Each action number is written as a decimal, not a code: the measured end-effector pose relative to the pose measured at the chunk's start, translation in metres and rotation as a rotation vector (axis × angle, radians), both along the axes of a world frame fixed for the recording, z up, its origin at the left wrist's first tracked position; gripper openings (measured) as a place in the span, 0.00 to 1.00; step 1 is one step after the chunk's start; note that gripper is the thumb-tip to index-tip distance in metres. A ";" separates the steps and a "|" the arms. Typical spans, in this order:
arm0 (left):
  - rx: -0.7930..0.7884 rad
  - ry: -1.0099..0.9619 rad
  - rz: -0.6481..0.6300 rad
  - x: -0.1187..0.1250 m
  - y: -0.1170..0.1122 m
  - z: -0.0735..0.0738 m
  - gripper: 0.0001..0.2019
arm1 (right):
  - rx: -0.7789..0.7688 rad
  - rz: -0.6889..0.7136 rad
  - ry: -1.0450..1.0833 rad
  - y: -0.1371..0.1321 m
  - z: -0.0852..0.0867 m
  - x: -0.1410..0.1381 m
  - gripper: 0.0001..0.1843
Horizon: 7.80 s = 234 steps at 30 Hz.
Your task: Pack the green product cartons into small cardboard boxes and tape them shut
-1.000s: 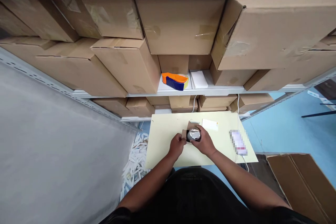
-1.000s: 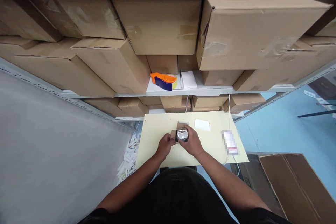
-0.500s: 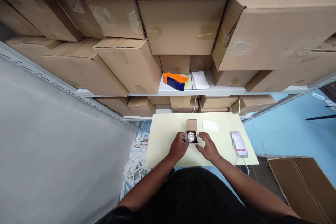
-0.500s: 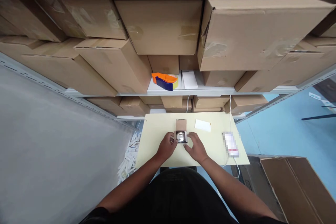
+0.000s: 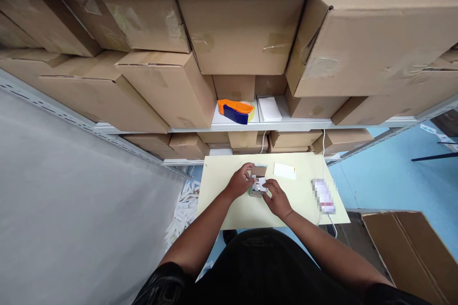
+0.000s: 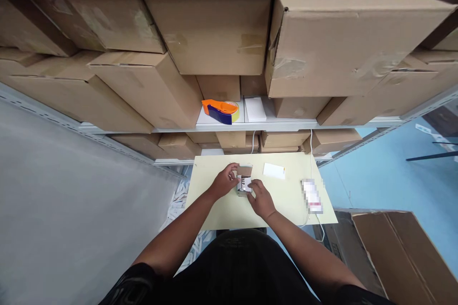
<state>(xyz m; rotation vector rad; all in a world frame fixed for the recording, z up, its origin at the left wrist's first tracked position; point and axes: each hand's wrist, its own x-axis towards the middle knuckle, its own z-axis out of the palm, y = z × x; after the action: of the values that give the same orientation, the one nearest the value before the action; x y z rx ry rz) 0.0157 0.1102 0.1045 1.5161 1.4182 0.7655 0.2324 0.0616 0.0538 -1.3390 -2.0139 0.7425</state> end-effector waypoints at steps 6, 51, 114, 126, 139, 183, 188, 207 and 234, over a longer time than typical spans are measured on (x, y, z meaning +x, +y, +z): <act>0.215 0.105 -0.136 -0.015 -0.036 -0.013 0.17 | -0.122 -0.070 0.074 0.000 0.007 -0.001 0.21; -0.178 -0.005 0.388 -0.097 -0.003 -0.056 0.36 | -0.583 0.073 0.136 0.090 -0.027 -0.151 0.36; -0.012 0.382 -0.108 -0.119 -0.200 -0.046 0.16 | -0.179 -0.272 -0.310 -0.099 -0.071 0.071 0.22; -0.077 0.298 0.443 0.010 -0.291 -0.044 0.19 | -0.209 0.110 -0.101 -0.059 -0.058 0.122 0.19; -0.029 0.292 0.983 0.070 -0.454 -0.012 0.17 | -0.293 0.538 -0.058 -0.096 -0.037 0.033 0.22; -0.174 0.102 2.339 0.099 -0.970 0.001 0.11 | -0.639 2.021 -0.423 -0.657 0.039 -0.274 0.18; -0.167 0.149 2.456 0.096 -1.031 0.000 0.10 | -0.611 2.135 -0.565 -0.702 0.025 -0.279 0.17; -0.737 0.009 2.192 -0.087 -1.322 -0.062 0.34 | -0.593 1.483 -0.734 -0.844 -0.002 -0.200 0.25; 0.203 -0.070 2.116 -0.055 -1.348 -0.033 0.21 | -0.481 1.868 -0.474 -0.946 0.163 -0.209 0.18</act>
<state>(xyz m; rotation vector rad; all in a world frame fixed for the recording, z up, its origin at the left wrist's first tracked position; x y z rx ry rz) -0.0389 -1.2380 0.0718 -0.5727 2.5696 2.0131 0.0229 -0.8849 0.2167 0.8152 -3.2361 1.7594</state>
